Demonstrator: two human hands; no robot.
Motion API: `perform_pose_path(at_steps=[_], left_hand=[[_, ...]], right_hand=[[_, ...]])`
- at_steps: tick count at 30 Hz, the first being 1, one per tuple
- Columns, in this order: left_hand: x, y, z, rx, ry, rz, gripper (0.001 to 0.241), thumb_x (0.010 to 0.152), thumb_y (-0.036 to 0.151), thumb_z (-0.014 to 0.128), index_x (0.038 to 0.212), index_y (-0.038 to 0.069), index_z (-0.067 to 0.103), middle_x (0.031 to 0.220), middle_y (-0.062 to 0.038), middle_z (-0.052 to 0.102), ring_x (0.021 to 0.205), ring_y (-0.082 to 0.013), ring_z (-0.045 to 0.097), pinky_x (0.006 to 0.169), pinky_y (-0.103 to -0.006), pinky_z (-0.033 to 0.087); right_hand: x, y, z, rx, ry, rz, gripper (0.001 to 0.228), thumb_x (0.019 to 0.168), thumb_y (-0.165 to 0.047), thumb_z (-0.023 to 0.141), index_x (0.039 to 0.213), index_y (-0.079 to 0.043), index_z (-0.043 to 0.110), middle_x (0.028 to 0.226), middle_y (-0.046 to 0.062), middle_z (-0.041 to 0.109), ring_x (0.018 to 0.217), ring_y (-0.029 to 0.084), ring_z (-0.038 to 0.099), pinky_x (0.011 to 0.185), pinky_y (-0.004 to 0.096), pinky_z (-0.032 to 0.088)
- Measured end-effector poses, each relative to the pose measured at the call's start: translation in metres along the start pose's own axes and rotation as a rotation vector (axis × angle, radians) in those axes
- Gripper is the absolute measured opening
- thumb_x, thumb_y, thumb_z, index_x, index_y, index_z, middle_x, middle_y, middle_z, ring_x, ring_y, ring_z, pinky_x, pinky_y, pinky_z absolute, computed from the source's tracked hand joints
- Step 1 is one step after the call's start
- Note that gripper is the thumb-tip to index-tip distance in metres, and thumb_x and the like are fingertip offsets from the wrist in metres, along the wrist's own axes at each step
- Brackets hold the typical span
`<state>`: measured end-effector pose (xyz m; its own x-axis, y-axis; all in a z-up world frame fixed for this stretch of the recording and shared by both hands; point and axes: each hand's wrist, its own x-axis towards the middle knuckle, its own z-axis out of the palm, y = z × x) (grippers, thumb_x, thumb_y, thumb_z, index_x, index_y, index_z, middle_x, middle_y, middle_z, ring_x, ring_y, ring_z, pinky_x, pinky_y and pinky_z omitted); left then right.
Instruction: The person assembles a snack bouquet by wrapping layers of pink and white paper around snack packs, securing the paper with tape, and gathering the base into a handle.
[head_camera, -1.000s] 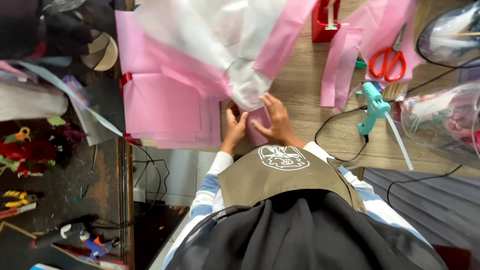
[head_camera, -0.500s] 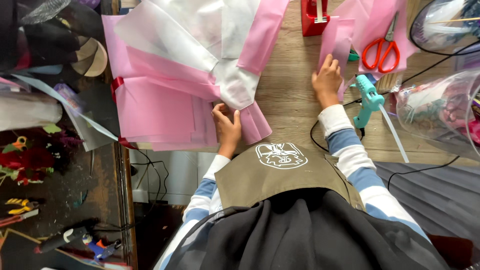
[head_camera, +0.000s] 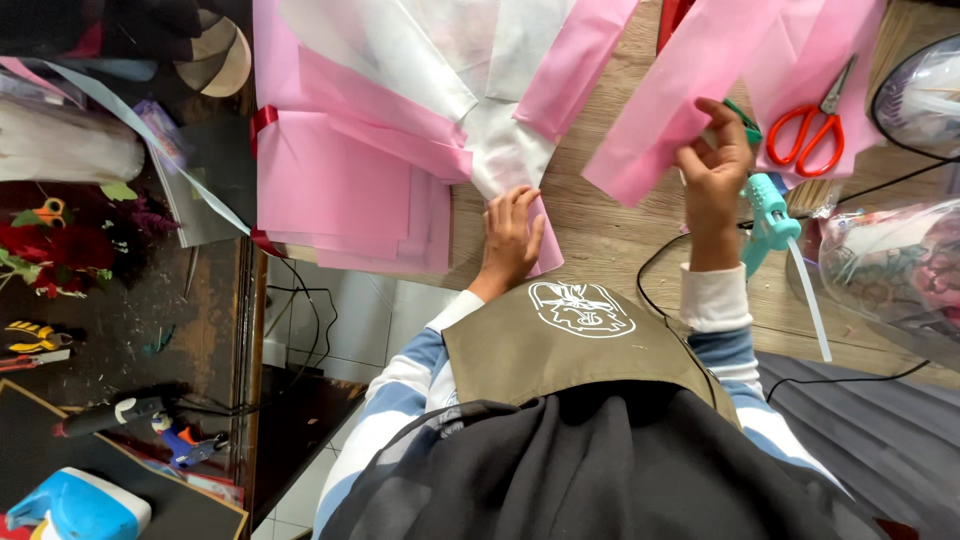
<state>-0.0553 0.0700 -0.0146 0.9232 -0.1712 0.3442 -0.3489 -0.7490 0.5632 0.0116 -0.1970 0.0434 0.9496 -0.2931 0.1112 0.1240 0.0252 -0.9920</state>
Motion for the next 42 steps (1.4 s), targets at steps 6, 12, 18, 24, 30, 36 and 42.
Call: perform_pose_path(at_steps=[6, 12, 18, 24, 30, 36, 42], left_hand=[[0.050, 0.031, -0.007, -0.934, -0.022, -0.660, 0.053, 0.092, 0.035, 0.060, 0.135, 0.008, 0.044, 0.113, -0.010, 0.067, 0.109, -0.0157, 0.063, 0.091, -0.0283, 0.052], [0.064, 0.026, 0.007, -0.907, 0.206, -0.746, 0.033, 0.087, 0.017, 0.068, 0.107, 0.014, 0.041, 0.109, -0.010, 0.062, 0.097, -0.0189, 0.068, 0.081, -0.0275, 0.054], [0.048, 0.024, -0.004, -0.535, 0.040, -0.404, 0.027, 0.093, 0.012, 0.059, 0.120, 0.010, 0.059, 0.136, -0.013, 0.047, 0.106, -0.0251, 0.062, 0.087, -0.0332, 0.057], [0.027, 0.013, 0.007, 0.301, -0.060, 0.080, 0.052, 0.083, 0.030, 0.073, 0.130, 0.012, 0.059, 0.141, -0.010, 0.048, 0.123, -0.0264, 0.044, 0.093, -0.0381, 0.043], [0.016, 0.008, 0.013, 0.328, -0.115, 0.110, 0.055, 0.084, 0.033, 0.075, 0.130, 0.010, 0.057, 0.145, -0.013, 0.043, 0.131, -0.0280, 0.041, 0.106, -0.0386, 0.033], [0.012, 0.003, 0.016, 0.429, -0.143, 0.055, 0.085, 0.084, 0.048, 0.081, 0.148, 0.013, 0.037, 0.155, -0.013, 0.029, 0.142, -0.0313, 0.033, 0.114, -0.0436, 0.031], [0.018, -0.001, 0.010, 0.475, -0.010, -0.165, 0.110, 0.085, 0.069, 0.067, 0.155, 0.002, 0.013, 0.159, -0.026, 0.016, 0.148, -0.0482, 0.017, 0.122, -0.0586, 0.025]], right_hand=[[-0.002, 0.013, 0.068, 0.248, 0.007, 0.162, 0.053, 0.079, 0.016, 0.050, 0.126, -0.007, 0.051, 0.114, 0.008, 0.058, 0.089, 0.013, 0.059, 0.069, 0.023, 0.053], [0.012, 0.036, 0.101, 0.251, 0.018, 0.192, 0.049, 0.081, 0.011, 0.055, 0.127, -0.005, 0.052, 0.115, 0.007, 0.059, 0.080, 0.008, 0.058, 0.062, 0.023, 0.051], [0.027, 0.050, 0.102, 0.202, -0.007, 0.182, 0.052, 0.081, 0.012, 0.054, 0.129, -0.007, 0.051, 0.123, 0.007, 0.055, 0.084, 0.009, 0.061, 0.065, 0.021, 0.048], [0.036, 0.053, 0.102, 0.166, -0.040, 0.206, 0.052, 0.082, 0.012, 0.052, 0.131, -0.006, 0.050, 0.120, 0.009, 0.053, 0.078, 0.005, 0.056, 0.062, 0.019, 0.044], [0.036, 0.060, 0.099, 0.061, -0.054, 0.200, 0.051, 0.084, 0.007, 0.062, 0.132, -0.006, 0.049, 0.126, 0.008, 0.054, 0.088, 0.009, 0.062, 0.074, 0.019, 0.051], [0.029, 0.053, 0.096, -0.076, -0.142, 0.238, 0.077, 0.083, -0.007, 0.083, 0.142, -0.014, 0.035, 0.110, 0.009, 0.058, 0.076, 0.008, 0.054, 0.062, 0.018, 0.050], [0.028, 0.056, 0.100, 0.022, -0.130, 0.169, 0.085, 0.084, 0.002, 0.083, 0.146, -0.011, 0.027, 0.149, 0.016, 0.034, 0.115, 0.021, 0.062, 0.092, 0.028, 0.060]])
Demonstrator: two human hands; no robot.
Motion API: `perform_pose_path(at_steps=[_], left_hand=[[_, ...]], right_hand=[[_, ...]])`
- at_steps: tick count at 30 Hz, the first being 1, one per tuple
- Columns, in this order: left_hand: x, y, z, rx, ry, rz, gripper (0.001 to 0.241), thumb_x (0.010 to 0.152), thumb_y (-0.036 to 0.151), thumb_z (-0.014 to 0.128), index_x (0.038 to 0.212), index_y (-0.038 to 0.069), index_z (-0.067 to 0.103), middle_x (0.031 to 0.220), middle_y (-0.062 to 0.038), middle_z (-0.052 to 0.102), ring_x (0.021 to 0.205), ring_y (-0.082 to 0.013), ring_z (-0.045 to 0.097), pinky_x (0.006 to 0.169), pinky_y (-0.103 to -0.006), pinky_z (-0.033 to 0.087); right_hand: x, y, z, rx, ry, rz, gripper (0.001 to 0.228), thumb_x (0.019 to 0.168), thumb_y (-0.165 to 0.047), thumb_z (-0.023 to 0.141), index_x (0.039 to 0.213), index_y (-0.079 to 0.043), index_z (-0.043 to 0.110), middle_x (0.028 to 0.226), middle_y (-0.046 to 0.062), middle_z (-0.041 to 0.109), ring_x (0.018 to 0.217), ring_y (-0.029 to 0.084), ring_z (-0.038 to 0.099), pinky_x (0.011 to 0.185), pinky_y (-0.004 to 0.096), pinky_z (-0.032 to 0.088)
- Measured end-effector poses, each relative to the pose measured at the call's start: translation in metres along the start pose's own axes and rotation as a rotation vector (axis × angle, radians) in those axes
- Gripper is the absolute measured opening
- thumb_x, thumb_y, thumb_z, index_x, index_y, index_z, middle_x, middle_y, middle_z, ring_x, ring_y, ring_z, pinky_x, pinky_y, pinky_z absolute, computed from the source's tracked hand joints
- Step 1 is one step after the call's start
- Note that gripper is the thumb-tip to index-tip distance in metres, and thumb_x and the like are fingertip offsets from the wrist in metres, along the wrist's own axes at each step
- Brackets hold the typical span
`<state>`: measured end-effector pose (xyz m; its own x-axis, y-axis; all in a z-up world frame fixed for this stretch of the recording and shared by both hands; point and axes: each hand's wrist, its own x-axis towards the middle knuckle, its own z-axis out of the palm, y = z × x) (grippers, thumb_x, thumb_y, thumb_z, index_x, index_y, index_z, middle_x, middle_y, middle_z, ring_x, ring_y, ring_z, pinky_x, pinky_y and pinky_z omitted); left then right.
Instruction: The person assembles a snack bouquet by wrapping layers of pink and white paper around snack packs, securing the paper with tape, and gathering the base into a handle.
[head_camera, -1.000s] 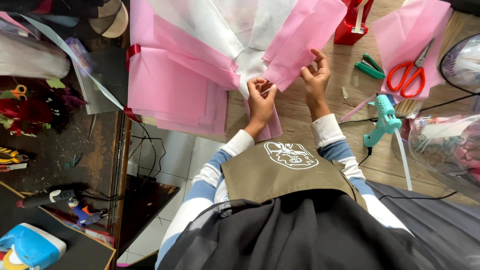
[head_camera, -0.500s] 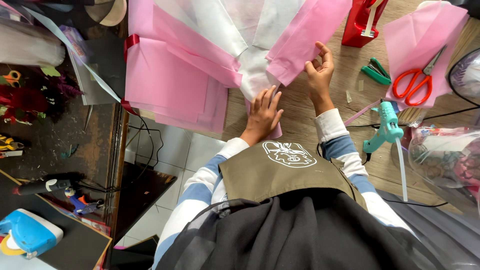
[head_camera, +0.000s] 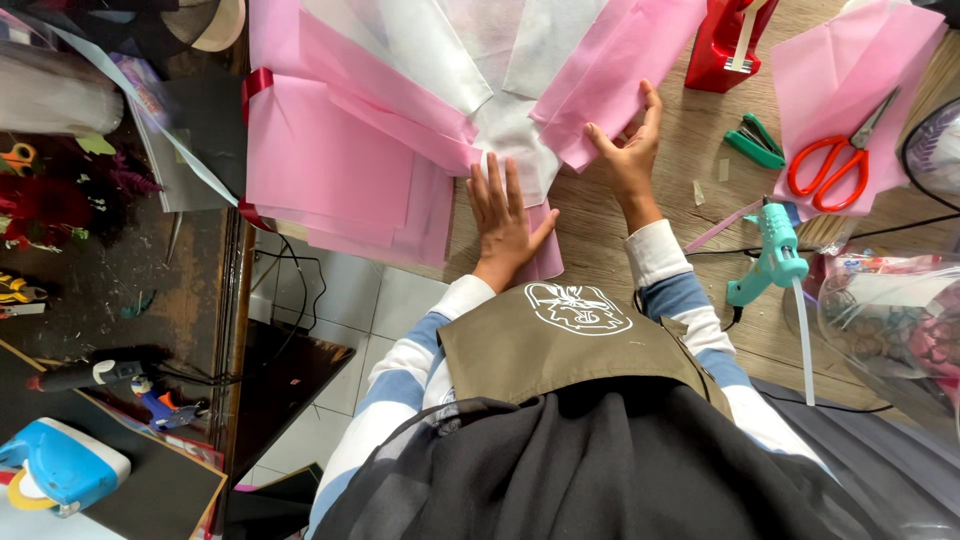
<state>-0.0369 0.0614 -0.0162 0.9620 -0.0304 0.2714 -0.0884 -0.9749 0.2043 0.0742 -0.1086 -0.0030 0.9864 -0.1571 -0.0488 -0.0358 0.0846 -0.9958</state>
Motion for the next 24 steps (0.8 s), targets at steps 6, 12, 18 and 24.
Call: perform_pose_path(at_steps=[6, 12, 18, 24], left_hand=[[0.000, -0.001, 0.003, -0.062, -0.078, 0.019, 0.108, 0.086, 0.064, 0.066, 0.154, 0.000, 0.012, 0.159, -0.026, 0.014, 0.149, -0.0467, 0.012, 0.124, -0.0561, 0.020], [-0.002, -0.008, 0.006, 0.028, -0.066, 0.089, 0.106, 0.089, 0.068, 0.062, 0.155, 0.002, 0.011, 0.159, -0.027, 0.014, 0.149, -0.0476, 0.013, 0.122, -0.0564, 0.025], [-0.007, -0.013, 0.011, 0.005, -0.110, 0.132, 0.077, 0.096, 0.062, 0.056, 0.156, 0.035, 0.018, 0.161, -0.026, 0.005, 0.149, -0.0514, 0.005, 0.121, -0.0610, 0.027], [-0.007, -0.013, 0.012, 0.020, -0.114, 0.142, 0.075, 0.096, 0.062, 0.058, 0.155, 0.038, 0.020, 0.161, -0.026, 0.004, 0.149, -0.0519, 0.004, 0.122, -0.0608, 0.025]], right_hand=[[0.005, 0.007, 0.005, 0.064, 0.061, -0.009, 0.089, 0.080, -0.001, 0.088, 0.146, -0.011, 0.029, 0.152, 0.011, 0.028, 0.117, 0.019, 0.058, 0.097, 0.027, 0.055], [-0.002, 0.014, 0.002, -0.013, 0.109, -0.039, 0.091, 0.079, -0.002, 0.089, 0.146, -0.006, 0.027, 0.153, 0.013, 0.027, 0.130, 0.018, 0.048, 0.104, 0.026, 0.050], [-0.008, 0.013, 0.004, 0.005, 0.140, -0.042, 0.090, 0.082, -0.001, 0.088, 0.148, -0.010, 0.027, 0.155, 0.011, 0.026, 0.127, 0.018, 0.053, 0.103, 0.027, 0.054], [-0.007, 0.013, 0.005, 0.010, 0.138, -0.040, 0.090, 0.082, -0.003, 0.088, 0.147, -0.009, 0.027, 0.155, 0.011, 0.026, 0.131, 0.018, 0.048, 0.105, 0.028, 0.052]])
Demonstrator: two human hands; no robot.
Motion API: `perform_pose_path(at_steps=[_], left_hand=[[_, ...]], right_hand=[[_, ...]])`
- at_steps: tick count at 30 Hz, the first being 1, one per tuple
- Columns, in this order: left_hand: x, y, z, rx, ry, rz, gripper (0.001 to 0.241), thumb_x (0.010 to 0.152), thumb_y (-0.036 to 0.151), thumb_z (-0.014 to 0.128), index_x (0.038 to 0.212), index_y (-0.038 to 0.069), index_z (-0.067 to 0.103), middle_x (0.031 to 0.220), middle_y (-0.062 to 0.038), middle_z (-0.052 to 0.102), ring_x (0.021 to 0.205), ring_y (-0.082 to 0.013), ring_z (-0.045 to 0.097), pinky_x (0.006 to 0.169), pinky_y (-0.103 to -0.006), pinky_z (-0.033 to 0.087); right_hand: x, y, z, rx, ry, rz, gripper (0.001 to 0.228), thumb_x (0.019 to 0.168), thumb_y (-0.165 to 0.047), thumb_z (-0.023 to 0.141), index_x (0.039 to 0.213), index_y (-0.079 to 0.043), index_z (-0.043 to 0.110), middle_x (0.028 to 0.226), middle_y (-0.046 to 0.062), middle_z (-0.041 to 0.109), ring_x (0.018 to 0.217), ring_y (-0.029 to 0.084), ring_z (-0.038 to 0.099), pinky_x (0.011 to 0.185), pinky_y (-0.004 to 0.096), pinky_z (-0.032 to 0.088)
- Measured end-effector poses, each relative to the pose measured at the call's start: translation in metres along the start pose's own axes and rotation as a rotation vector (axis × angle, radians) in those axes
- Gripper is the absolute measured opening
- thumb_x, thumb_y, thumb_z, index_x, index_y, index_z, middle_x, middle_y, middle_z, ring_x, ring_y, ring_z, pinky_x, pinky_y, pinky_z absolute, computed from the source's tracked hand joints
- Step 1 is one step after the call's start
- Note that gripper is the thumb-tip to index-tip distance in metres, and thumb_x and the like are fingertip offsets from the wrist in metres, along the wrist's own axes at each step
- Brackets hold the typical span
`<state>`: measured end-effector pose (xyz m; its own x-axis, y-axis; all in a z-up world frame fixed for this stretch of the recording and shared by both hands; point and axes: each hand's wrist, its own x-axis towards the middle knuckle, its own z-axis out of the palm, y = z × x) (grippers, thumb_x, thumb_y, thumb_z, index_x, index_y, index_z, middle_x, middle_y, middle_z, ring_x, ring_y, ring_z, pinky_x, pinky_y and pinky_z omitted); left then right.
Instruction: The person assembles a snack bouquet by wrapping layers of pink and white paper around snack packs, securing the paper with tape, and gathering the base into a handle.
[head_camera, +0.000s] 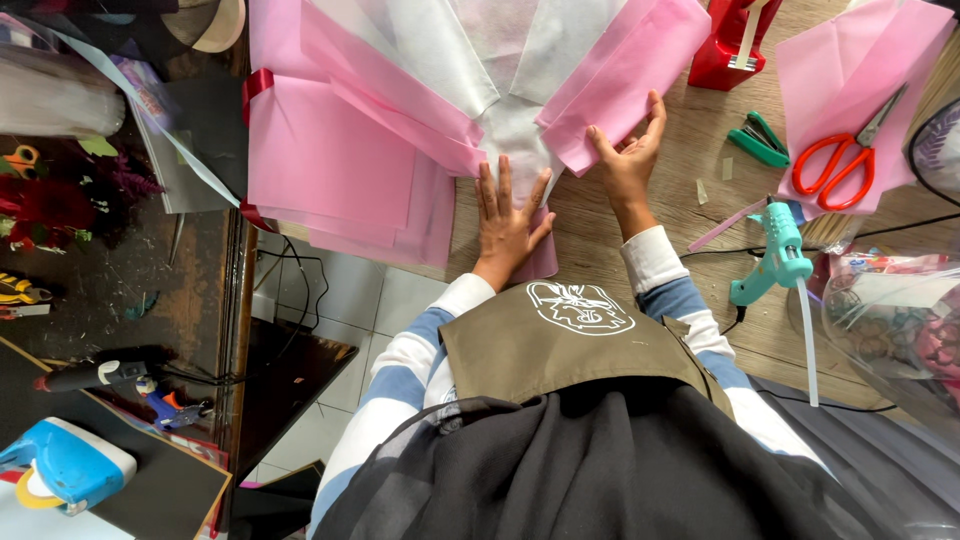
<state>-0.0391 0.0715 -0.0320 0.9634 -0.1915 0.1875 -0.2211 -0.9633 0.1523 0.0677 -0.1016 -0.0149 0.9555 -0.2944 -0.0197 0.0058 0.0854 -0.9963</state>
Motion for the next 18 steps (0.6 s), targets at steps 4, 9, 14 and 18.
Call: perform_pose_path(at_steps=[4, 9, 14, 18], left_hand=[[0.0006, 0.0015, -0.0014, 0.007, -0.014, 0.004, 0.072, 0.097, 0.061, 0.058, 0.155, 0.040, 0.021, 0.160, -0.027, 0.005, 0.148, -0.0532, 0.004, 0.122, -0.0611, 0.023], [0.0014, 0.0022, 0.0011, 0.048, 0.019, 0.038, 0.069, 0.101, 0.062, 0.051, 0.156, 0.033, 0.020, 0.160, -0.026, 0.010, 0.148, -0.0516, 0.010, 0.122, -0.0591, 0.025], [0.0015, 0.0024, -0.0032, 0.048, 0.016, 0.054, 0.072, 0.099, 0.065, 0.054, 0.155, 0.029, 0.025, 0.158, -0.028, 0.013, 0.147, -0.0513, 0.011, 0.121, -0.0593, 0.025], [-0.0011, -0.0036, -0.0049, -0.093, 0.080, 0.083, 0.083, 0.094, 0.063, 0.062, 0.156, 0.021, 0.025, 0.161, -0.023, 0.008, 0.148, -0.0505, 0.004, 0.119, -0.0638, 0.030]], right_hand=[[-0.0006, 0.0006, 0.0002, -0.020, 0.002, 0.004, 0.090, 0.082, -0.003, 0.088, 0.148, -0.010, 0.026, 0.155, 0.011, 0.026, 0.128, 0.018, 0.052, 0.103, 0.027, 0.054], [-0.0005, 0.0007, 0.0008, -0.062, 0.006, -0.029, 0.090, 0.084, -0.004, 0.088, 0.148, -0.009, 0.026, 0.155, 0.013, 0.026, 0.131, 0.020, 0.052, 0.104, 0.029, 0.055], [-0.0034, -0.0011, 0.0015, -0.130, 0.022, -0.002, 0.090, 0.084, -0.007, 0.088, 0.149, -0.012, 0.027, 0.156, 0.011, 0.028, 0.118, 0.019, 0.063, 0.091, 0.025, 0.060], [-0.0034, -0.0014, 0.0014, -0.229, 0.036, 0.000, 0.092, 0.082, -0.010, 0.090, 0.149, -0.014, 0.027, 0.155, 0.010, 0.033, 0.105, 0.017, 0.069, 0.077, 0.022, 0.059]])
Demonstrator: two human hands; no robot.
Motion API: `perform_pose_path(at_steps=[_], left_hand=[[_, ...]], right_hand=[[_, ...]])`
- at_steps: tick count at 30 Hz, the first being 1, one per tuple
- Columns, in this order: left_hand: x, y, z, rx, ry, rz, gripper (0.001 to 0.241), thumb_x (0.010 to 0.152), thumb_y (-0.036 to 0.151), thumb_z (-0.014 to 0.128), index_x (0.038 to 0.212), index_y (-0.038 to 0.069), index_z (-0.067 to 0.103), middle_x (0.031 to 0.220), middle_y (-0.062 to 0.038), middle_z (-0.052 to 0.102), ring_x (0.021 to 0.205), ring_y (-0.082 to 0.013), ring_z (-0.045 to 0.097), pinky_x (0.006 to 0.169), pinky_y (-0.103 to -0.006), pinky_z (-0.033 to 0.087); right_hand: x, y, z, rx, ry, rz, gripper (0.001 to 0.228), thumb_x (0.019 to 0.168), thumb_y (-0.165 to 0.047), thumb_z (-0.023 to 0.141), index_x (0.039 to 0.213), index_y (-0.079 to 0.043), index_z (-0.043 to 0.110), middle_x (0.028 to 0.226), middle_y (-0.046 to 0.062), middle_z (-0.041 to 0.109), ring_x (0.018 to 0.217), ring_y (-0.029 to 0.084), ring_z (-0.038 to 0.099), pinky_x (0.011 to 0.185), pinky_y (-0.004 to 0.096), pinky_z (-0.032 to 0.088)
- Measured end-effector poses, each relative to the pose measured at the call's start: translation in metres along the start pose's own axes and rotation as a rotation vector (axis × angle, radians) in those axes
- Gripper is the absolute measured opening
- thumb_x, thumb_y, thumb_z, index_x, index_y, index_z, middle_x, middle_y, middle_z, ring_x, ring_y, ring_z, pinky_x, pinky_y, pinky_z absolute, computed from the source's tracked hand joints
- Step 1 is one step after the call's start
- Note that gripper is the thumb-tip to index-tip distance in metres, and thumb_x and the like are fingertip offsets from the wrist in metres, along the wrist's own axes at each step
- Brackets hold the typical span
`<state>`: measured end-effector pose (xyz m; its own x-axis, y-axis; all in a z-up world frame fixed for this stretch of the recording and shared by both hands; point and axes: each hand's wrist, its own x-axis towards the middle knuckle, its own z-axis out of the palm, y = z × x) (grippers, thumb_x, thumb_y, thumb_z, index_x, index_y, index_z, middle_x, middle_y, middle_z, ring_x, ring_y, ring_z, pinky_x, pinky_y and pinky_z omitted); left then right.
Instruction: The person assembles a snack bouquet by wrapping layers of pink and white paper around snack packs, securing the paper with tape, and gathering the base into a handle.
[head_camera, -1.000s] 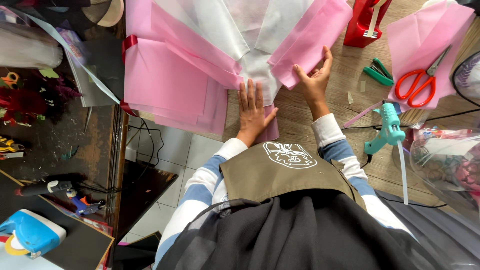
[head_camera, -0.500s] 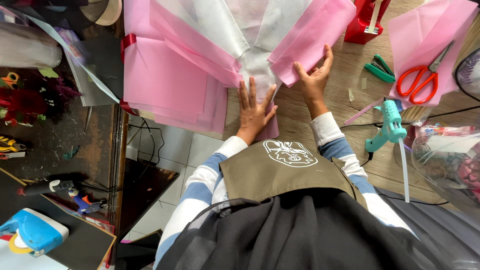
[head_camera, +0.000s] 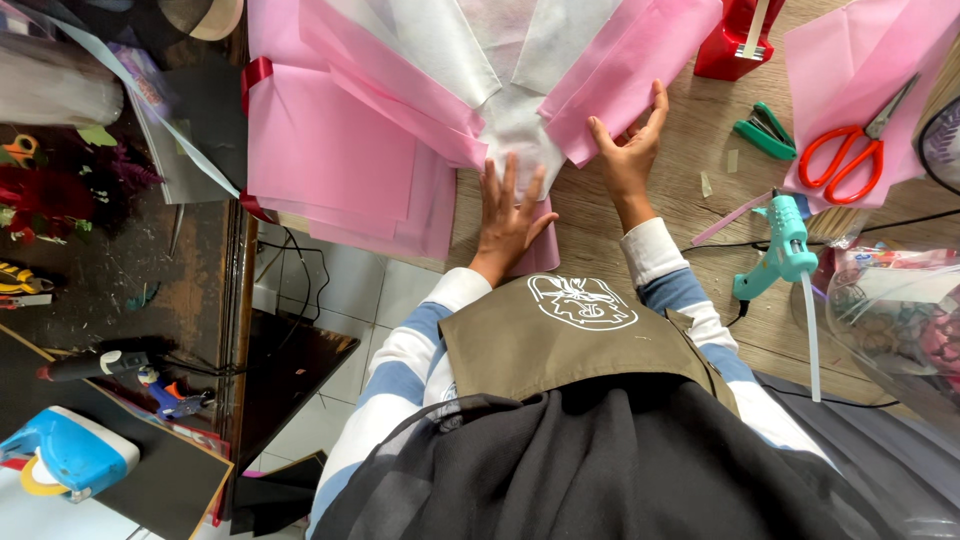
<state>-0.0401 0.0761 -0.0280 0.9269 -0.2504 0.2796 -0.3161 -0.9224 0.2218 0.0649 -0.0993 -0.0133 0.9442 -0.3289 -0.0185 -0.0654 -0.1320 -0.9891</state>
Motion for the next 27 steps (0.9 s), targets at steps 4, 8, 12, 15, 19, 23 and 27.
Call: perform_pose_path(at_steps=[4, 8, 12, 15, 19, 23, 27], left_hand=[[-0.007, -0.006, -0.002, -0.230, 0.120, -0.118, 0.083, 0.094, 0.062, 0.056, 0.152, 0.013, 0.023, 0.159, -0.019, 0.013, 0.148, -0.0475, 0.013, 0.122, -0.0620, 0.022], [-0.010, -0.008, -0.005, -0.214, 0.188, -0.190, 0.083, 0.096, 0.056, 0.056, 0.151, 0.006, 0.021, 0.155, -0.023, 0.020, 0.145, -0.0495, 0.020, 0.121, -0.0609, 0.025], [-0.009, -0.009, -0.008, -0.088, 0.094, -0.161, 0.096, 0.097, 0.059, 0.056, 0.155, 0.000, 0.009, 0.161, -0.025, 0.008, 0.150, -0.0465, 0.011, 0.125, -0.0565, 0.019], [-0.010, -0.008, -0.004, -0.014, -0.001, -0.176, 0.096, 0.096, 0.064, 0.051, 0.155, -0.001, 0.011, 0.161, -0.024, 0.008, 0.152, -0.0394, 0.010, 0.125, -0.0537, 0.017], [-0.008, -0.009, -0.007, 0.019, 0.028, -0.158, 0.095, 0.096, 0.063, 0.053, 0.154, -0.002, 0.015, 0.160, -0.023, 0.015, 0.151, -0.0378, 0.015, 0.124, -0.0537, 0.022], [-0.006, -0.010, -0.011, 0.063, -0.009, -0.130, 0.095, 0.095, 0.065, 0.055, 0.150, -0.005, 0.022, 0.157, -0.023, 0.024, 0.149, -0.0354, 0.020, 0.123, -0.0549, 0.018], [-0.006, -0.010, -0.013, 0.056, 0.012, -0.128, 0.095, 0.094, 0.064, 0.056, 0.150, -0.005, 0.022, 0.157, -0.022, 0.025, 0.149, -0.0352, 0.022, 0.122, -0.0563, 0.021]], right_hand=[[0.001, -0.001, 0.001, -0.016, 0.002, 0.004, 0.092, 0.081, -0.010, 0.091, 0.149, -0.014, 0.028, 0.155, 0.009, 0.033, 0.099, 0.017, 0.069, 0.072, 0.022, 0.058], [0.001, -0.003, 0.002, -0.031, 0.005, 0.000, 0.092, 0.082, -0.011, 0.091, 0.149, -0.014, 0.028, 0.155, 0.008, 0.033, 0.099, 0.016, 0.068, 0.069, 0.021, 0.056], [0.000, -0.004, 0.001, -0.122, 0.003, -0.048, 0.092, 0.082, -0.020, 0.092, 0.148, -0.012, 0.028, 0.154, 0.010, 0.034, 0.133, 0.015, 0.049, 0.078, 0.021, 0.057], [-0.002, -0.007, 0.001, -0.093, -0.024, -0.047, 0.096, 0.083, -0.020, 0.093, 0.149, -0.011, 0.024, 0.155, 0.012, 0.029, 0.137, 0.020, 0.044, 0.104, 0.029, 0.053], [-0.002, -0.007, 0.003, -0.113, -0.010, -0.051, 0.100, 0.080, -0.026, 0.095, 0.149, -0.010, 0.024, 0.155, 0.011, 0.030, 0.139, 0.019, 0.041, 0.107, 0.029, 0.047], [-0.002, -0.008, 0.005, -0.127, -0.001, -0.063, 0.101, 0.080, -0.026, 0.095, 0.149, -0.010, 0.023, 0.155, 0.012, 0.030, 0.138, 0.020, 0.045, 0.109, 0.029, 0.046], [-0.001, -0.006, 0.005, -0.136, 0.006, -0.084, 0.102, 0.080, -0.023, 0.096, 0.149, -0.007, 0.023, 0.155, 0.013, 0.030, 0.143, 0.022, 0.035, 0.115, 0.031, 0.039]])
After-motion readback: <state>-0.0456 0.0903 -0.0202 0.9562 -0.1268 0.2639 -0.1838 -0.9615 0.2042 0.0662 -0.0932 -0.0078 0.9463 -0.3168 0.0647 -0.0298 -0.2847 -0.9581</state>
